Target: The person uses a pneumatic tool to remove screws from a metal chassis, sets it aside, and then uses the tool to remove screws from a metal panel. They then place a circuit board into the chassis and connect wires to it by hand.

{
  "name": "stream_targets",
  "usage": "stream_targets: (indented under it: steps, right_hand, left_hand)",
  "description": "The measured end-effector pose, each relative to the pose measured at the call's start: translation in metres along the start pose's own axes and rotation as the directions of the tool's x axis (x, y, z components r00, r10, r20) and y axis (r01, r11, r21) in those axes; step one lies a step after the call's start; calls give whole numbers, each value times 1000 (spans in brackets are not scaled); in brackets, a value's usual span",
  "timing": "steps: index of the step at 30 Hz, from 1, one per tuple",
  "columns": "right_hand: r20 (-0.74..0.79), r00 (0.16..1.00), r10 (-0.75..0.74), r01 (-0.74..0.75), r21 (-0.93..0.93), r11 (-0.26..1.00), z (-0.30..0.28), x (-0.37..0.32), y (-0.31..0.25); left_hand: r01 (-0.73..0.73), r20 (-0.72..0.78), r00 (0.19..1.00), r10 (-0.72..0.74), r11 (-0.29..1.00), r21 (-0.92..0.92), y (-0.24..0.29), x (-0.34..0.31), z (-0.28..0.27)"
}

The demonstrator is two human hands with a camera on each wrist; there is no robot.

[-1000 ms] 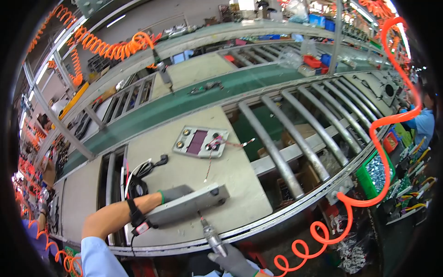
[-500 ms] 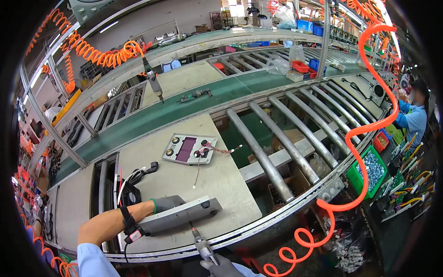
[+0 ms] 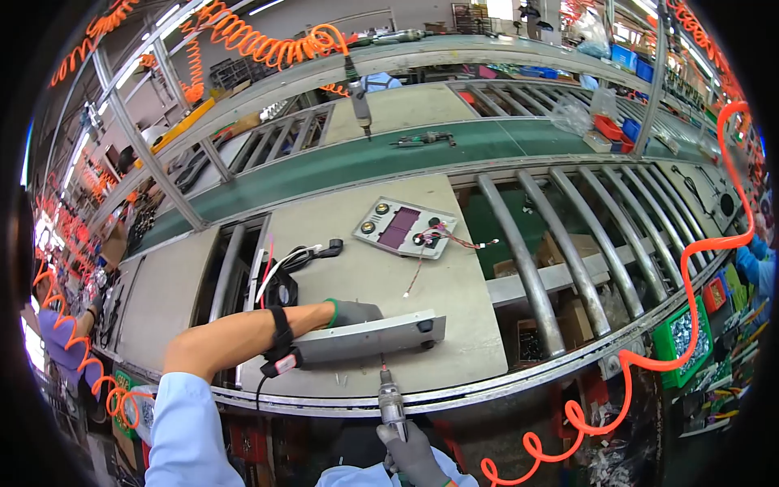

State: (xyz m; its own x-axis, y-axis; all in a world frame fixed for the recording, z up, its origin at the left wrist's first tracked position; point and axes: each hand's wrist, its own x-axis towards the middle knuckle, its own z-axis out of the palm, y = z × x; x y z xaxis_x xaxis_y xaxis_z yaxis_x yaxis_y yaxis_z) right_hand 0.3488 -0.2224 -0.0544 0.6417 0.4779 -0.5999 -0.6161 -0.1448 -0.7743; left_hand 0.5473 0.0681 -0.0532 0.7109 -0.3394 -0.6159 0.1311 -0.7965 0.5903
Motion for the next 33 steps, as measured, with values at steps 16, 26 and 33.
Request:
stream_targets:
  steps: [16, 26, 33]
  right_hand:
    - [4, 996, 86, -84, -166, 983, -42, -28, -5]
    - [23, 999, 48, -41, -245, 969, -37, -35, -6]
    - [96, 995, 22, 14, -362, 932, -19, -41, -8]
  left_hand:
    - [-15, -713, 637, 294, 929, 370, 60, -132, 126]
    - [65, -810, 545, 214, 953, 295, 15, -96, 158]
    - [-424, -639, 697, -324, 532, -733, 34, -143, 153]
